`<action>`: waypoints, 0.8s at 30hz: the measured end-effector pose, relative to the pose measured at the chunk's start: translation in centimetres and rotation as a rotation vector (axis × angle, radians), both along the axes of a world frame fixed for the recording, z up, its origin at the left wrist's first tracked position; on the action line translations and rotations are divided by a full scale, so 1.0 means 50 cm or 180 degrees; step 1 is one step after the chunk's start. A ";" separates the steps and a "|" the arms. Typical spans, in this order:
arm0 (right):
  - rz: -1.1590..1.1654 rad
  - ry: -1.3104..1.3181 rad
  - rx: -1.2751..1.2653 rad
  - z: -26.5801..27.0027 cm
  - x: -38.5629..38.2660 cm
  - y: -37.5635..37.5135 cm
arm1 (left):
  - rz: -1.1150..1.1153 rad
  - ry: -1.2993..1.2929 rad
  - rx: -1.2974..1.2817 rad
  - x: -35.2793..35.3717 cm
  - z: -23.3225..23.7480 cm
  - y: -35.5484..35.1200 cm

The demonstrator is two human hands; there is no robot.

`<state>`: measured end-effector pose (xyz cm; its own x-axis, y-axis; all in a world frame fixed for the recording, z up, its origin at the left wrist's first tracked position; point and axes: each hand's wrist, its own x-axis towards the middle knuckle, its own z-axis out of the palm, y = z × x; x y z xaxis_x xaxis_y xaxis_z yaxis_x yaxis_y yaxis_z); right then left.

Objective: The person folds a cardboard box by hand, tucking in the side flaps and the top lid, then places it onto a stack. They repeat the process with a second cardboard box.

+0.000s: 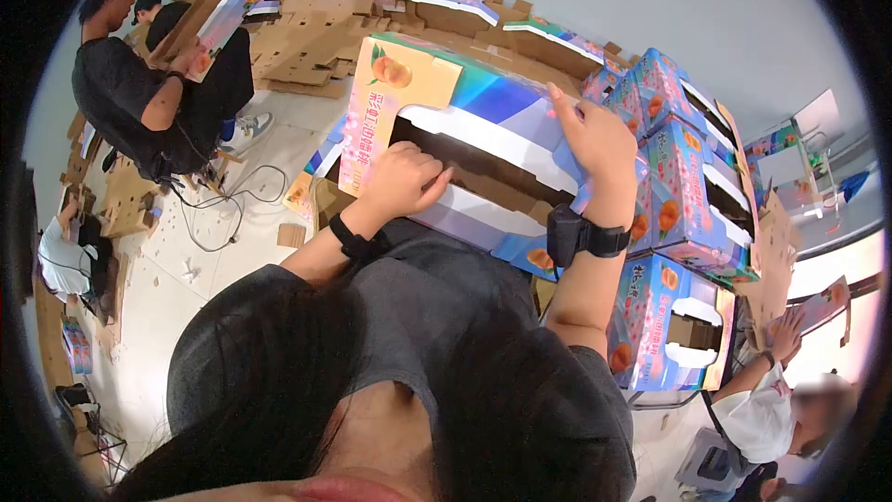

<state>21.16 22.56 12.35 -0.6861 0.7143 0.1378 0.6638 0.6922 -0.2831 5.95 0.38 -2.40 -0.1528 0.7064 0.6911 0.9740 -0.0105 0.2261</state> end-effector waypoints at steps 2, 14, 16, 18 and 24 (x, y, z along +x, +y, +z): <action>-0.0091 0.0256 0.0442 -0.021 0.017 -0.016 | -0.0057 0.0019 0.0085 -0.004 -0.007 -0.002; 0.0247 0.0970 0.1360 -0.024 0.094 -0.111 | -0.0229 0.0046 0.0293 -0.004 -0.021 -0.014; 0.0460 0.0822 0.1183 -0.012 0.103 -0.117 | -0.0230 0.0058 0.0305 -0.006 -0.028 -0.011; 0.0727 0.0693 0.1123 -0.002 0.115 -0.119 | -0.0215 0.0069 0.0295 -0.008 -0.031 -0.011; 0.1153 0.0533 0.1154 0.020 0.173 -0.143 | -0.0494 -0.0184 0.0501 0.011 -0.010 -0.026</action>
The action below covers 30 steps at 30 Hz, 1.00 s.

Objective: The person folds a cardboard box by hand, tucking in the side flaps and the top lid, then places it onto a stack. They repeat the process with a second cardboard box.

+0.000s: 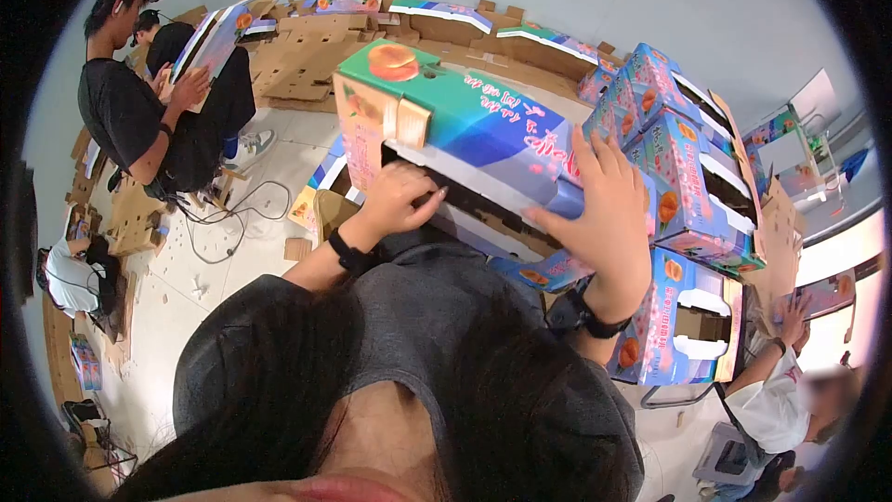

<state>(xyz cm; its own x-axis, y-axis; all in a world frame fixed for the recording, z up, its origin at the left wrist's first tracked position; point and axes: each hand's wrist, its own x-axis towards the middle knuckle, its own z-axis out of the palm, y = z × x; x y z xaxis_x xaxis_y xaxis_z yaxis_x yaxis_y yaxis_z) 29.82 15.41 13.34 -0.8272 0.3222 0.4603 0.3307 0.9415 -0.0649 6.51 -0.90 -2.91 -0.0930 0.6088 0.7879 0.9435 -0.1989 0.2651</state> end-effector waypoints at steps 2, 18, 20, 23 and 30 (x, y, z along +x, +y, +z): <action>0.0121 -0.0052 -0.0234 0.022 0.014 -0.023 | -0.0255 -0.0200 0.0152 0.023 0.019 -0.019; 0.1035 0.0154 -0.0569 0.047 0.044 -0.016 | 0.0808 0.0985 -0.0761 -0.064 0.353 -0.141; 0.1103 0.0090 -0.0609 0.046 0.047 -0.007 | 0.0595 0.0758 -0.1083 -0.059 0.358 -0.145; 0.1209 -0.0009 -0.0768 0.032 0.050 0.018 | 0.0444 0.0619 -0.1259 -0.058 0.351 -0.138; 0.1275 -0.0043 -0.0982 0.024 0.052 0.040 | 0.0546 0.0458 -0.1396 -0.046 0.353 -0.132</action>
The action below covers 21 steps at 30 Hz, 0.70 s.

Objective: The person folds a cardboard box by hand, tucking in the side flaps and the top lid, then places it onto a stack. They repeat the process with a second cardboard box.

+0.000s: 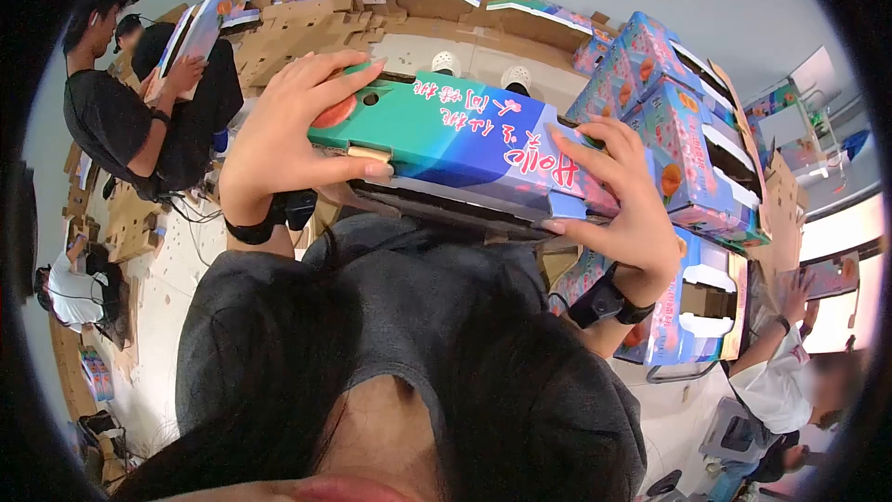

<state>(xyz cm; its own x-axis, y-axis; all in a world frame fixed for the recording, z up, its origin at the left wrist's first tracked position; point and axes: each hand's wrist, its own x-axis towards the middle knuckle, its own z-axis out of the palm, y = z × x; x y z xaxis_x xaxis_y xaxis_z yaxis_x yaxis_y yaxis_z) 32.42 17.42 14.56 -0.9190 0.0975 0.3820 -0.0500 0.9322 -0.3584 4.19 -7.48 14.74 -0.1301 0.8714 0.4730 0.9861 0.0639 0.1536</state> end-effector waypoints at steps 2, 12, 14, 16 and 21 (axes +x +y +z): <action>-0.0071 0.0003 0.0009 -0.003 -0.003 -0.002 | 0.0050 -0.0133 -0.0031 0.005 0.004 -0.001; -0.0288 0.0002 0.0254 -0.006 -0.005 -0.015 | 0.0287 -0.0487 -0.0234 0.022 0.035 0.000; -0.0249 0.0014 0.0215 -0.009 -0.004 -0.007 | 0.0286 -0.0429 -0.0196 0.023 0.029 0.002; -0.0206 0.0012 0.0119 -0.007 -0.006 -0.001 | 0.0324 -0.0383 -0.0179 0.027 0.027 0.004; -0.0253 0.0131 -0.0451 -0.014 -0.007 -0.004 | 0.0264 -0.0383 -0.0103 0.027 0.031 0.007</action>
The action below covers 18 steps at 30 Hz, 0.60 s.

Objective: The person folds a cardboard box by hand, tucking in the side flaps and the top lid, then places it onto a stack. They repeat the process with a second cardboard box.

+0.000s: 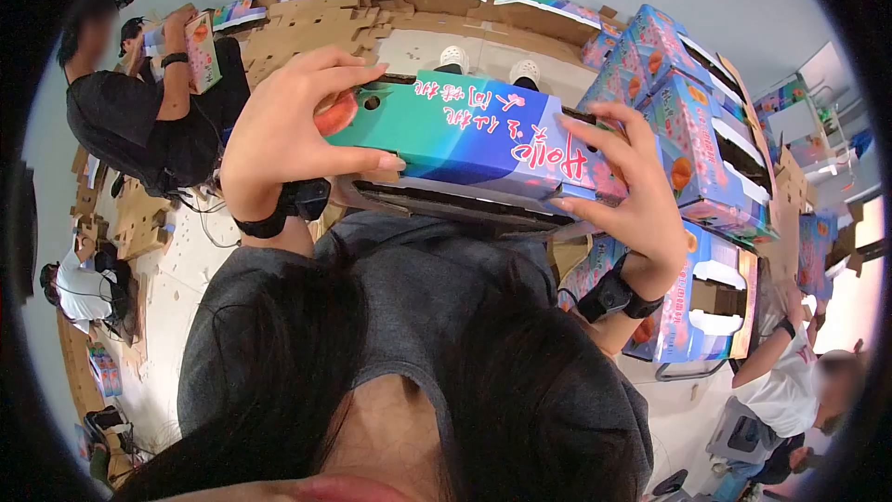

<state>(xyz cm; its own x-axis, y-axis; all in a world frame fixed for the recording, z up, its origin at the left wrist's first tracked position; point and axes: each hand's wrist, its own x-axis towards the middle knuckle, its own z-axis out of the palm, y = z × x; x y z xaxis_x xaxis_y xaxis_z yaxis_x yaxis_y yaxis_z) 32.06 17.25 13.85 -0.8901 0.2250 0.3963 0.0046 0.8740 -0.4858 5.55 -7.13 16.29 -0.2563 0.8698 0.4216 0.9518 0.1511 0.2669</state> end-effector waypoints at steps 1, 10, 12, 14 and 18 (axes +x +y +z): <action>-0.0065 0.0032 -0.0209 0.000 0.000 -0.004 | -0.0089 0.0054 0.0048 -0.005 0.000 0.002; -0.0204 -0.0219 0.0666 0.011 -0.003 -0.016 | -0.0354 0.0195 0.0328 -0.030 -0.028 0.004; -0.0160 -0.0194 0.0706 0.015 -0.005 -0.016 | -0.0403 0.0209 0.0375 -0.034 -0.035 0.004; -0.0135 -0.0157 0.0715 0.013 -0.007 -0.016 | -0.0407 0.0234 0.0407 -0.035 -0.037 0.003; -0.0148 -0.0036 0.0778 0.004 -0.010 -0.007 | -0.0393 0.0154 0.0376 -0.037 -0.037 0.004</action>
